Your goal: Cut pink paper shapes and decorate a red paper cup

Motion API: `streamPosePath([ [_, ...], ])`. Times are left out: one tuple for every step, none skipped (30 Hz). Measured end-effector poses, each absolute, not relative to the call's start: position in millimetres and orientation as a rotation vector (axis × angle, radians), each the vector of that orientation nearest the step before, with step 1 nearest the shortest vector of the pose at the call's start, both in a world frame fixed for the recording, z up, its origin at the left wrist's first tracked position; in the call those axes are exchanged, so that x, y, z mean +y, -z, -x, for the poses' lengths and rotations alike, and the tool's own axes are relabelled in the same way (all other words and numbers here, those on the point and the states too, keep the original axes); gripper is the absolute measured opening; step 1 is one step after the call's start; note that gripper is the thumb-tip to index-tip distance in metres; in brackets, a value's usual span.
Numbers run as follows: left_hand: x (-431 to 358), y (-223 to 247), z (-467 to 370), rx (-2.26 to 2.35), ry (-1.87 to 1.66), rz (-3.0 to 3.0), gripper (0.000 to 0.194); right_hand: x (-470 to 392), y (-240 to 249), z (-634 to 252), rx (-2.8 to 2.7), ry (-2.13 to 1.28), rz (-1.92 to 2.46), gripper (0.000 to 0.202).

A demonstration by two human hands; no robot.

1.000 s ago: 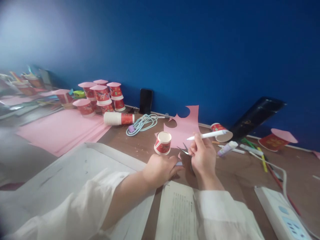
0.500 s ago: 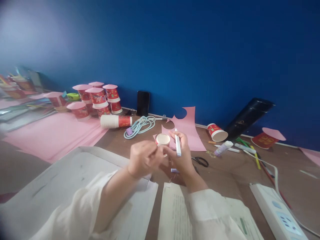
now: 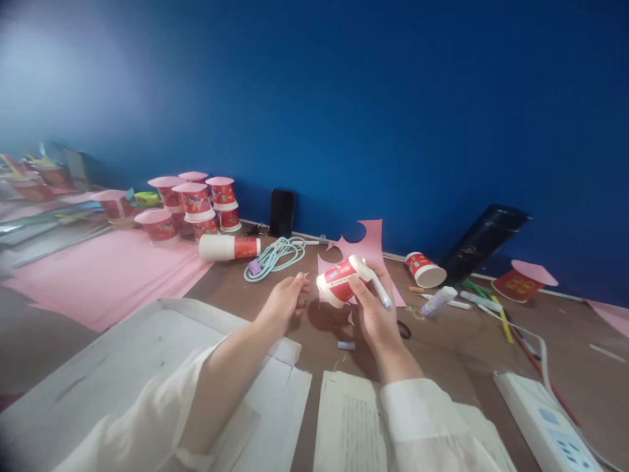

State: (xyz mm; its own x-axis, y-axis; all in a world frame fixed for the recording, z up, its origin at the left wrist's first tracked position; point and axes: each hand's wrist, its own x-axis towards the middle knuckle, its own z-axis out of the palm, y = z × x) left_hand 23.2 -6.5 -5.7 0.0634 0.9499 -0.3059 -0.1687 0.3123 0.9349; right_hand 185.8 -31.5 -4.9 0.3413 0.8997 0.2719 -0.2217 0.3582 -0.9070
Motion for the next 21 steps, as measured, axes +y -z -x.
streamPosePath([
  [-7,5,-25,1.029,-0.955,-0.719,0.034,-32,4,-189,-0.922,-0.892,0.875,0.043],
  [-9,3,-27,0.883,-0.897,-0.589,0.035,-34,3,-192,-0.926,-0.907,0.864,0.041],
  [-11,1,-28,0.763,-0.859,-0.484,0.036,-35,3,-195,-0.927,-0.922,0.861,0.04],
  [-12,0,-28,0.672,-0.83,-0.398,0.036,-36,3,-197,-0.923,-0.94,0.864,0.041],
  [-14,-2,-28,0.607,-0.815,-0.334,0.034,-38,3,-198,-0.919,-0.966,0.869,0.042],
  [-15,-3,-28,0.564,-0.805,-0.289,0.031,-39,4,-198,-0.912,-0.989,0.875,0.043],
  [-16,-3,-27,0.536,-0.796,-0.26,0.026,-40,4,-198,-0.906,-1.003,0.881,0.045],
  [-17,-4,-26,0.525,-0.787,-0.244,0.021,-40,5,-198,-0.903,-1.011,0.888,0.046],
  [-17,-4,-26,0.529,-0.786,-0.239,0.016,-40,5,-197,-0.899,-1.006,0.888,0.046],
  [-17,-4,-25,0.538,-0.796,-0.242,0.012,-39,6,-196,-0.893,-0.995,0.878,0.046],
  [-17,-4,-25,0.55,-0.817,-0.25,0.009,-38,7,-196,-0.882,-0.978,0.859,0.046],
  [-17,-4,-26,0.562,-0.843,-0.258,0.008,-36,8,-195,-0.864,-0.961,0.839,0.045],
  [-17,-4,-26,0.566,-0.874,-0.269,0.008,-35,9,-195,-0.847,-0.95,0.824,0.045],
  [-18,-3,-27,0.56,-0.903,-0.285,0.008,-33,11,-195,-0.833,-0.94,0.813,0.046],
  [-18,-2,-29,0.548,-0.925,-0.302,0.008,-32,12,-195,-0.823,-0.935,0.808,0.046],
  [-20,-1,-30,0.534,-0.932,-0.32,0.009,-31,14,-195,-0.819,-0.938,0.809,0.047],
  [-21,0,-32,0.521,-0.927,-0.34,0.01,-31,15,-195,-0.817,-0.944,0.812,0.048],
  [-23,1,-33,0.513,-0.918,-0.358,0.012,-31,16,-194,-0.815,-0.954,0.815,0.049],
  [-25,3,-35,0.506,-0.902,-0.379,0.012,-31,16,-193,-0.812,-0.966,0.82,0.049],
  [-28,4,-37,0.499,-0.884,-0.401,0.013,-31,16,-192,-0.807,-0.977,0.828,0.049],
  [-30,5,-38,0.488,-0.87,-0.42,0.013,-32,16,-191,-0.803,-0.989,0.837,0.048],
])
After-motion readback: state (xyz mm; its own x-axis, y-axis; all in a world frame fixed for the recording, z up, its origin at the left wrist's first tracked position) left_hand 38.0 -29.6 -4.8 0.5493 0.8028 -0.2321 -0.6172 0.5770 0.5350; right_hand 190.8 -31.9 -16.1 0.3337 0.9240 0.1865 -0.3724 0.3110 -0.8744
